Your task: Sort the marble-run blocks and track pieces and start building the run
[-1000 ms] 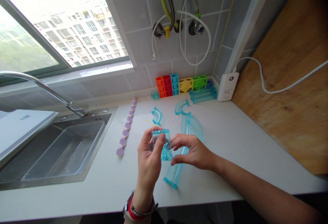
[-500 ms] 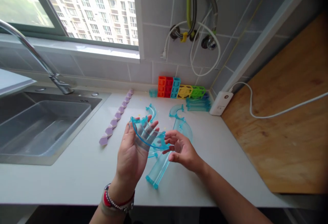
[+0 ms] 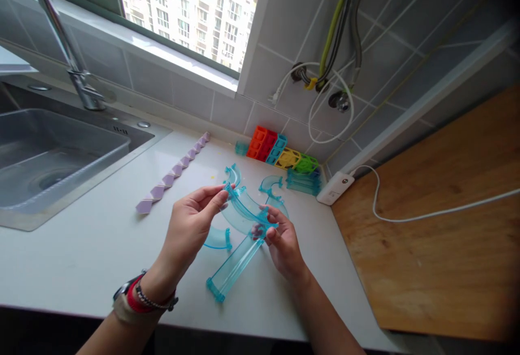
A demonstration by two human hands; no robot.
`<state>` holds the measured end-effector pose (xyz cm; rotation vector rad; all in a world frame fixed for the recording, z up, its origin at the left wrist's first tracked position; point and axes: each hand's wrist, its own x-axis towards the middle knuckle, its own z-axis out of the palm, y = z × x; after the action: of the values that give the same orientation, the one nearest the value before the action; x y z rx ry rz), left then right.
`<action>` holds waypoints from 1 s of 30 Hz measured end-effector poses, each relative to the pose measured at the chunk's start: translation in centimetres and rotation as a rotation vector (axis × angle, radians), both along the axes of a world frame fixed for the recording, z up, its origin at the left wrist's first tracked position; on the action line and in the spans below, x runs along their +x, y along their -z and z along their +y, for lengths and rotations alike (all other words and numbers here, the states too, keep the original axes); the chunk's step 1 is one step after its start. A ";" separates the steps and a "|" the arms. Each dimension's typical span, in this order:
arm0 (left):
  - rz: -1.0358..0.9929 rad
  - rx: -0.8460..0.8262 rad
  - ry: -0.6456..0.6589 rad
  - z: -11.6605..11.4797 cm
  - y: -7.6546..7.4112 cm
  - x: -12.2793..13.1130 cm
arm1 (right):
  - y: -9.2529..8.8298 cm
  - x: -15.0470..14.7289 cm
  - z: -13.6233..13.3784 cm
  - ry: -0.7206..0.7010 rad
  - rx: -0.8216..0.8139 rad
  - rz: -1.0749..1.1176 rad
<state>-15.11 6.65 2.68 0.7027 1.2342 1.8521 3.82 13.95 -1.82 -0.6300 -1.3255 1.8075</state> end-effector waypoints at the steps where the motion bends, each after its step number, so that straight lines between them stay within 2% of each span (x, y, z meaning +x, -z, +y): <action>1: 0.020 -0.018 0.006 -0.1 0.0 -0.2 | 0.1 0.1 0.1 0.002 -0.007 0.005; 11: 0.121 -0.054 0.037 -0.3 0.2 -0.4 | 0.2 0.1 0.1 -0.002 -0.024 0.016; 18: 0.019 0.008 -0.024 0.0 0.1 -0.2 | -0.1 -0.2 -0.5 -0.051 -0.033 0.071; 21: 0.053 0.050 -0.021 0.1 0.4 0.1 | -0.5 -0.4 -0.7 -0.073 -0.069 0.060; 26: 0.283 0.124 -0.033 0.0 0.9 0.6 | -1.3 -0.4 -0.5 0.016 -0.230 0.020; 28: 0.346 0.120 -0.019 -0.1 1.0 0.5 | -1.4 -0.1 -0.2 0.067 -0.208 0.011; 30: 0.364 0.096 0.011 0.0 1.0 0.3 | -1.3 0.2 0.1 0.124 -0.114 -0.034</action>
<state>-14.82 6.60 1.67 1.1351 1.3681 1.8357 3.99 14.09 -0.53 -0.7904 -1.1845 1.7871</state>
